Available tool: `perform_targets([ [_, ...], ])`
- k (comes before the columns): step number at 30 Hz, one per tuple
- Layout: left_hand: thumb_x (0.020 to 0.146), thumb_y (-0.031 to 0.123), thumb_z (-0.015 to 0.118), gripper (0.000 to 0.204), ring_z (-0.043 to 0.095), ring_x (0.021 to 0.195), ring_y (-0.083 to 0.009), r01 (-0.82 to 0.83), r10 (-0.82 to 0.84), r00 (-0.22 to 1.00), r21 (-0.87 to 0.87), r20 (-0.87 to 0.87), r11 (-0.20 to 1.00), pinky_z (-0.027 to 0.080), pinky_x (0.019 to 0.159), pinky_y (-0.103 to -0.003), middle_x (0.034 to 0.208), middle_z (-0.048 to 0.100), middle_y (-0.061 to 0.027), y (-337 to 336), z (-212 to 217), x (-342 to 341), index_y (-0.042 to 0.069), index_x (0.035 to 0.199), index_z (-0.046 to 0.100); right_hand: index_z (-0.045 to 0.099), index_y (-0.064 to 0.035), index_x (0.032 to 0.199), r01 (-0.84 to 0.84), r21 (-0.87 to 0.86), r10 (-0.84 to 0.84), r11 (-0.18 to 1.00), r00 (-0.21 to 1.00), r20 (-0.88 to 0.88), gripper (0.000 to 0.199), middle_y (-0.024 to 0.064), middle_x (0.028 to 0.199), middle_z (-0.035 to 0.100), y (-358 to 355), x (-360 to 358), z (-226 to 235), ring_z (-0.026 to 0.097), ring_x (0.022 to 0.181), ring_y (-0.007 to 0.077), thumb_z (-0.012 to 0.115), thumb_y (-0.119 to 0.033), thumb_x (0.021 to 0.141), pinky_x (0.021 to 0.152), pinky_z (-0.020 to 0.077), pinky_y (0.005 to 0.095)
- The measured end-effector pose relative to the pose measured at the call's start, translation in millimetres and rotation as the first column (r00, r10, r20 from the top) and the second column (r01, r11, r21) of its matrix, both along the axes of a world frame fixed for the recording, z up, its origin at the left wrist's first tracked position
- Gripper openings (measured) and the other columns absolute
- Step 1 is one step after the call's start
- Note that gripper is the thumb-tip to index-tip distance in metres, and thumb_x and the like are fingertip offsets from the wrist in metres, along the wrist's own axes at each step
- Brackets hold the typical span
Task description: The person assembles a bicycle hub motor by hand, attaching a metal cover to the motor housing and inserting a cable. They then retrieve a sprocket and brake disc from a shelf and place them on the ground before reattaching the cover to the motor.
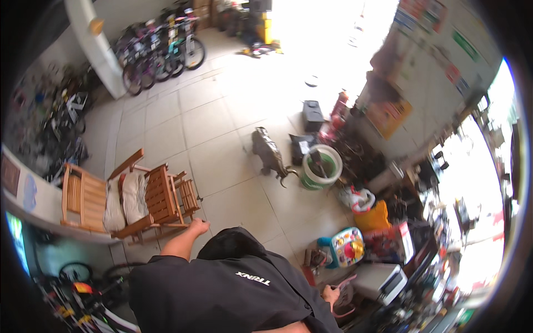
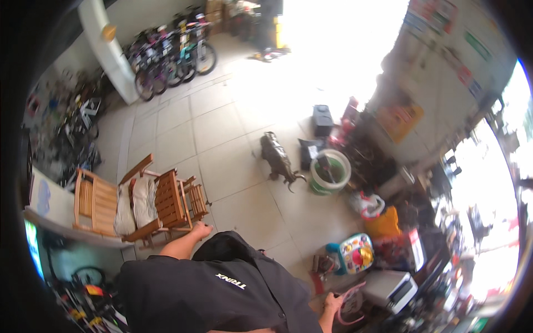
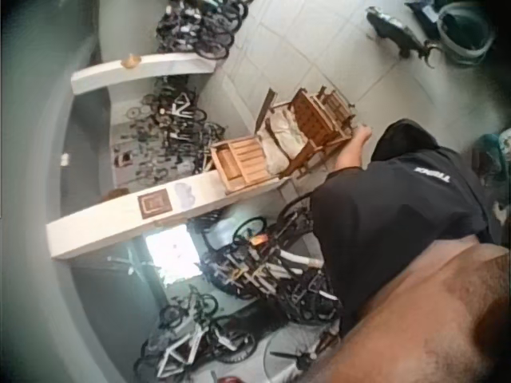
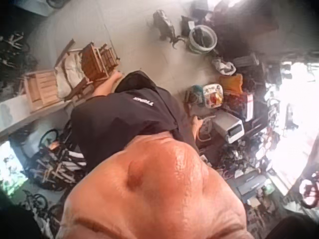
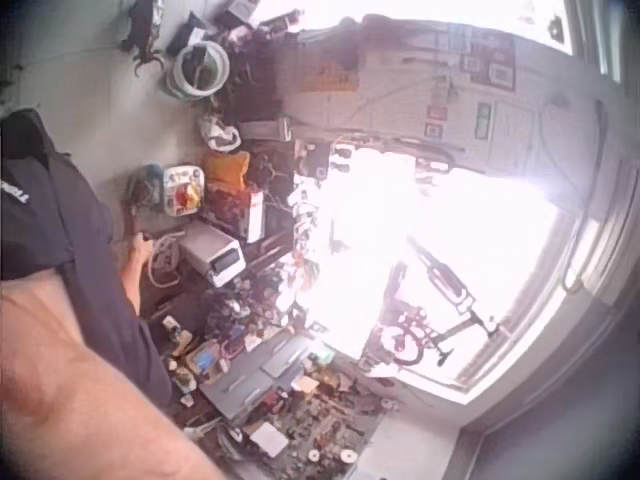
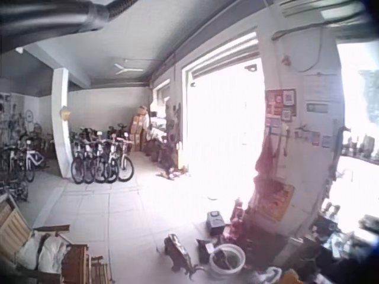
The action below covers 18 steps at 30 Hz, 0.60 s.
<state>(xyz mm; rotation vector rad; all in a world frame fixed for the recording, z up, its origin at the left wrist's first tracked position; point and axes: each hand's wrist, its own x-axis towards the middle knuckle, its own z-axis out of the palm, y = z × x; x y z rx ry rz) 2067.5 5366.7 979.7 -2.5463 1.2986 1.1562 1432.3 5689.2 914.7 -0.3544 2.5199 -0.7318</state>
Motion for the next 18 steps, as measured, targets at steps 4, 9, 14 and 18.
perform_targets([
  [4,0.090,0.047,0.066,0.052,0.069,0.117,-0.0378,-0.250,0.249,0.967,-0.015,-0.043,0.968,0.054,0.101,-0.046,0.124,0.073,-0.0234,-38,3,60,0.002,0.116,0.077,0.069,0.0101,0.098,-0.159,0.120,0.124,0.980,0.959,0.253,0.040,0.0230,0.093,0.074,-126,58,92,0.073,0.084,0.0322,0.075,-0.022,0.075,0.082,0.0574,0.0428],
  [9,0.099,0.040,0.067,0.046,0.074,0.105,-0.0275,0.046,-0.135,0.928,-0.253,-0.349,0.966,0.058,0.093,-0.039,0.112,0.076,-0.0197,-181,82,5,0.000,0.121,0.073,0.070,0.0118,0.087,-0.477,-0.015,0.467,0.879,0.853,0.236,0.044,0.0242,0.079,0.073,-174,5,-87,0.072,0.071,0.0322,0.078,-0.028,0.070,0.068,0.0545,0.0448],
  [14,0.093,0.029,0.069,0.043,0.069,0.113,-0.0329,0.507,-0.780,0.625,-0.743,-0.032,0.436,0.055,0.099,-0.042,0.126,0.070,-0.0142,-316,295,-103,0.008,0.130,0.068,0.073,0.0086,0.086,-0.748,0.162,0.761,0.644,0.648,-0.031,0.038,0.0256,0.074,0.072,-438,47,-37,0.073,0.071,0.0406,0.067,-0.028,0.076,0.070,0.0587,0.0471],
  [18,0.090,0.019,0.069,0.035,0.070,0.104,-0.0327,0.479,-0.720,0.658,-0.860,0.220,0.176,0.058,0.090,-0.043,0.116,0.070,-0.0118,-379,334,-116,0.012,0.124,0.070,0.068,0.0049,0.093,-0.691,0.035,0.690,0.722,0.723,0.027,0.031,0.0233,0.075,0.071,-693,135,31,0.071,0.061,0.0358,0.063,-0.025,0.085,0.056,0.0558,0.0472],
])
